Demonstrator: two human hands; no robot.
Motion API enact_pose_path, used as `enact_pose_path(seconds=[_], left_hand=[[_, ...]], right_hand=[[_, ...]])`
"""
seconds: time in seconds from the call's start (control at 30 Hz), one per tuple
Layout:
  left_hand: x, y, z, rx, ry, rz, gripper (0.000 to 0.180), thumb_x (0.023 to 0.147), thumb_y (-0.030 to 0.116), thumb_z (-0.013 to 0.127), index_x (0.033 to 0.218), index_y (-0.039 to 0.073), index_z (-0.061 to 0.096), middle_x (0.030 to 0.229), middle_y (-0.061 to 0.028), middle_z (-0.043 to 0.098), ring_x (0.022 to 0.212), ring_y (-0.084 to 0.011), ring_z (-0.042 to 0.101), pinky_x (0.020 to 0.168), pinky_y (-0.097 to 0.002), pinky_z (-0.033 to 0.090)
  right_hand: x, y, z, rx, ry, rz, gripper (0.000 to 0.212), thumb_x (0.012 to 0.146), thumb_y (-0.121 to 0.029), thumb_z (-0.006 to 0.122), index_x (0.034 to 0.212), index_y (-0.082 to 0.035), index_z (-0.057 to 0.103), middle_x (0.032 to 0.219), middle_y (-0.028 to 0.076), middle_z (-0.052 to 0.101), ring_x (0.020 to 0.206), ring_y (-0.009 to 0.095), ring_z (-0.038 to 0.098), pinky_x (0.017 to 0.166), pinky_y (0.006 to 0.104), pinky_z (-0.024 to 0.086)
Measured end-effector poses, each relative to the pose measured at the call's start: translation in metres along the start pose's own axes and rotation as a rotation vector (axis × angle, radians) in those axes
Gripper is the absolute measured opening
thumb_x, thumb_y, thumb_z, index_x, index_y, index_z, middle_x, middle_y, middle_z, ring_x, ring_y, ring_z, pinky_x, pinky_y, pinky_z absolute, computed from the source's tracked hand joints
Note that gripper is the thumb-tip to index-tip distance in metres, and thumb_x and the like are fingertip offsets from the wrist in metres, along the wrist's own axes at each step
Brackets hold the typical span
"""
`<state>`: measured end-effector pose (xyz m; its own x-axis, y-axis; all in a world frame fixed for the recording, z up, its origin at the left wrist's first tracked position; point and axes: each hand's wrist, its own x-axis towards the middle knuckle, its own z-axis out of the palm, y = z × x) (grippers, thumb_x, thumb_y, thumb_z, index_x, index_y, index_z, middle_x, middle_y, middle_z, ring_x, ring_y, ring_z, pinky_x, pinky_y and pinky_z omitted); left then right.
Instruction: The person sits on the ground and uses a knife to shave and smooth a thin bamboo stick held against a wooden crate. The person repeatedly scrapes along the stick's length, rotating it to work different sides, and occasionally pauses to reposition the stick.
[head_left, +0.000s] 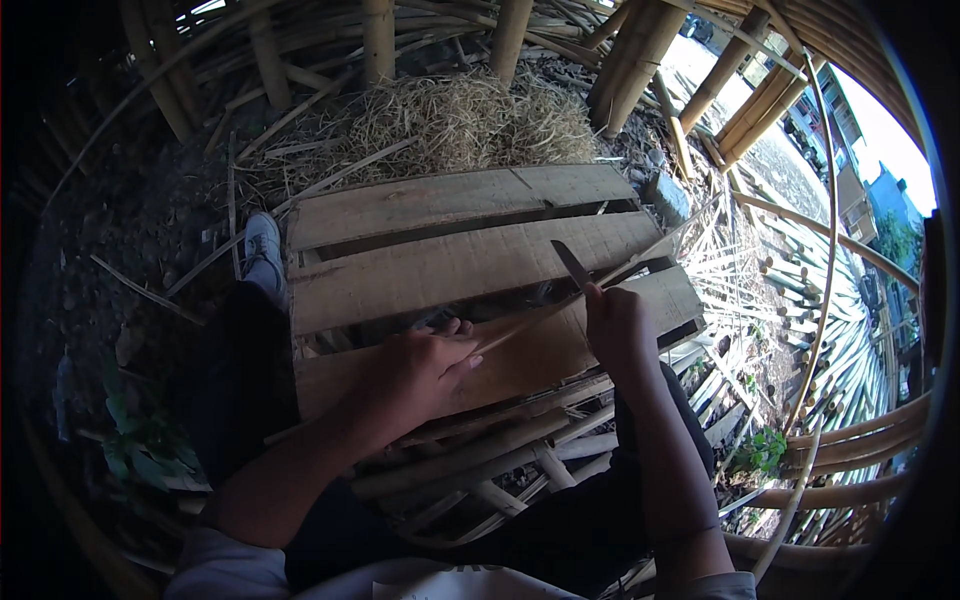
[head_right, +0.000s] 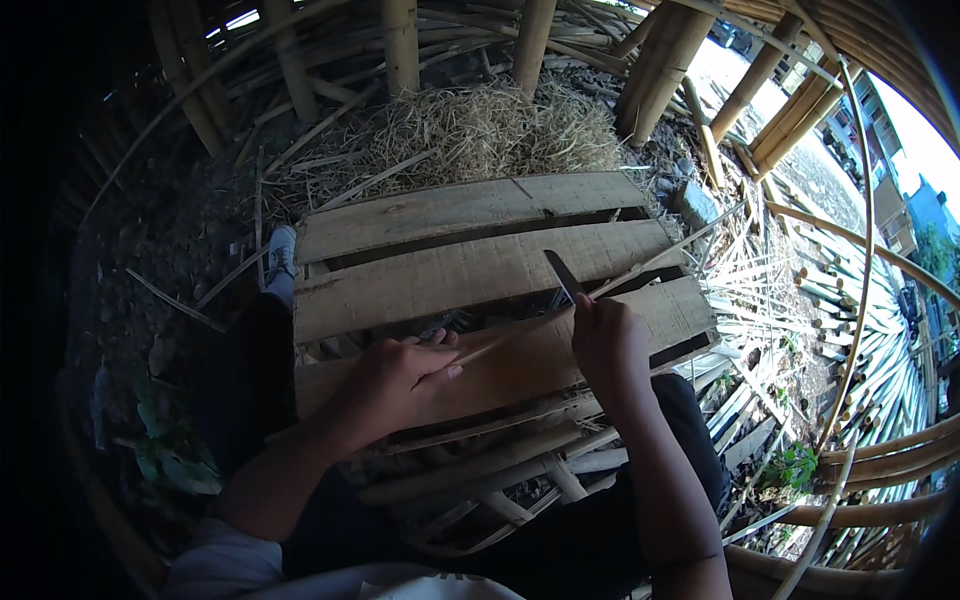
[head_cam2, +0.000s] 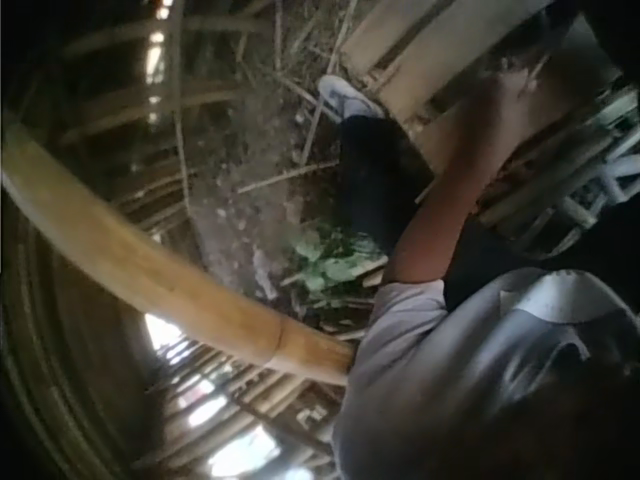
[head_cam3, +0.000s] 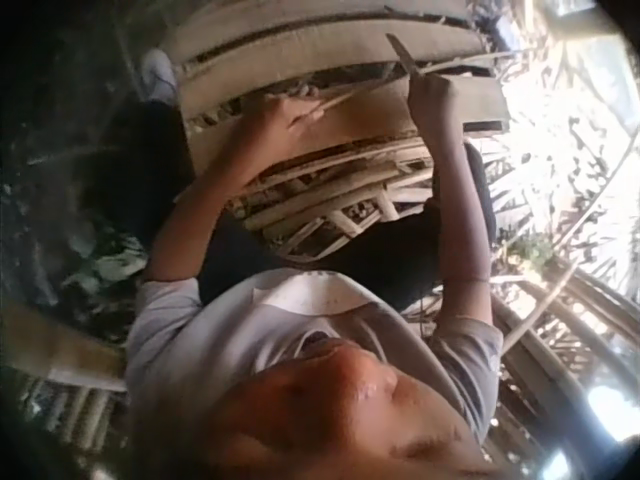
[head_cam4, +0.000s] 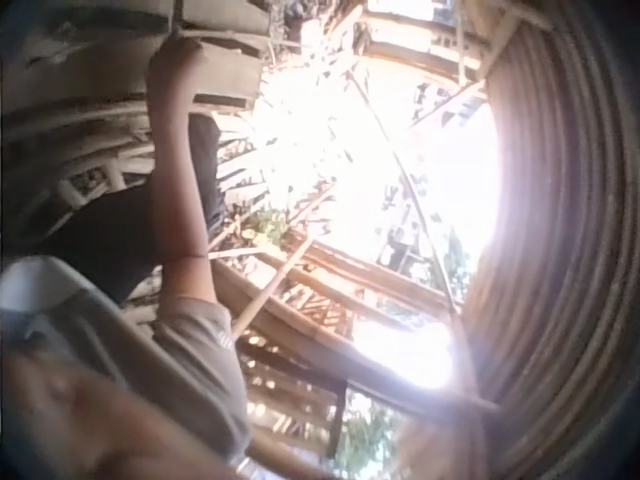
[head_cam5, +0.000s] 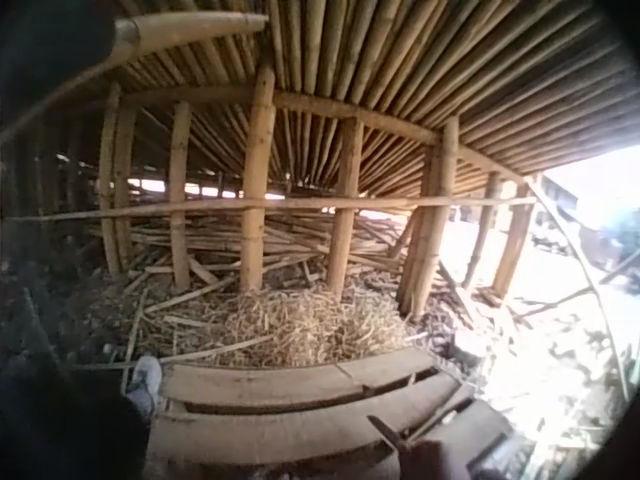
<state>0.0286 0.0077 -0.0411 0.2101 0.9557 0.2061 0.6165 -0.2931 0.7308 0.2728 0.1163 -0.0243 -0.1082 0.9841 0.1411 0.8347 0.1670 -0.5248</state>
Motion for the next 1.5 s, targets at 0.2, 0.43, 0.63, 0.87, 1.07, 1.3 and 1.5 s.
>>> enact_pose_path(seconds=[0.2,0.43,0.63,0.87,1.07,1.3,1.5], left_hand=[[0.003,0.005,-0.008,-0.042,-0.016,-0.043,0.017,0.096,0.013,0.067,0.105,-0.002,0.072,0.104,-0.0243,0.071,0.103,-0.0378,0.070,0.094,-0.0423,0.057],[0.005,0.003,-0.006,-0.081,-0.035,-0.091,0.016,0.096,0.012,0.068,0.104,-0.001,0.073,0.099,-0.0253,0.071,0.103,-0.0371,0.070,0.092,-0.0407,0.057],[0.001,-0.001,-0.003,-0.106,0.021,-0.040,0.017,0.096,0.012,0.068,0.106,0.000,0.073,0.100,-0.0252,0.071,0.104,-0.0359,0.070,0.091,-0.0400,0.057],[0.002,0.003,-0.009,-0.096,-0.023,-0.099,0.017,0.096,0.012,0.068,0.107,0.000,0.074,0.101,-0.0250,0.071,0.104,-0.0360,0.070,0.092,-0.0391,0.057],[0.005,0.004,-0.009,-0.065,-0.049,-0.117,0.018,0.096,0.012,0.068,0.108,0.000,0.074,0.102,-0.0246,0.071,0.108,-0.0349,0.069,0.093,-0.0385,0.057],[0.006,-0.001,-0.004,-0.068,-0.021,-0.093,0.018,0.096,0.012,0.068,0.108,-0.001,0.073,0.104,-0.0248,0.071,0.108,-0.0335,0.069,0.093,-0.0388,0.057],[0.002,-0.002,-0.008,-0.080,-0.026,-0.073,0.018,0.096,0.010,0.068,0.110,0.000,0.073,0.106,-0.0249,0.070,0.108,-0.0339,0.069,0.091,-0.0390,0.058]], right_hand=[[-0.020,-0.030,0.007,0.012,-0.072,-0.072,0.044,0.102,-0.031,0.059,0.077,0.004,0.065,0.069,0.028,0.062,0.074,0.049,0.065,0.060,0.0510,0.049],[-0.038,-0.033,0.016,0.023,-0.020,-0.168,0.044,0.102,-0.027,0.059,0.072,0.005,0.063,0.067,0.029,0.060,0.069,0.050,0.063,0.057,0.0506,0.047],[-0.011,-0.019,-0.005,-0.006,-0.052,-0.055,0.046,0.102,-0.029,0.059,0.073,0.006,0.064,0.066,0.029,0.059,0.068,0.050,0.063,0.057,0.0516,0.047],[-0.002,-0.018,-0.006,-0.064,-0.031,-0.081,0.046,0.101,-0.028,0.062,0.068,0.004,0.064,0.064,0.028,0.059,0.064,0.048,0.062,0.055,0.0495,0.047],[-0.033,-0.036,0.014,-0.020,-0.050,-0.116,0.048,0.102,-0.031,0.060,0.072,0.005,0.065,0.065,0.029,0.059,0.068,0.050,0.062,0.058,0.0507,0.047],[-0.043,-0.044,0.015,0.103,-0.087,-0.098,0.045,0.102,-0.027,0.059,0.072,0.006,0.063,0.063,0.028,0.059,0.067,0.049,0.063,0.057,0.0492,0.046],[-0.015,-0.035,-0.001,-0.007,-0.135,0.015,0.043,0.102,-0.028,0.061,0.074,0.005,0.064,0.063,0.027,0.059,0.064,0.049,0.062,0.055,0.0493,0.045]])
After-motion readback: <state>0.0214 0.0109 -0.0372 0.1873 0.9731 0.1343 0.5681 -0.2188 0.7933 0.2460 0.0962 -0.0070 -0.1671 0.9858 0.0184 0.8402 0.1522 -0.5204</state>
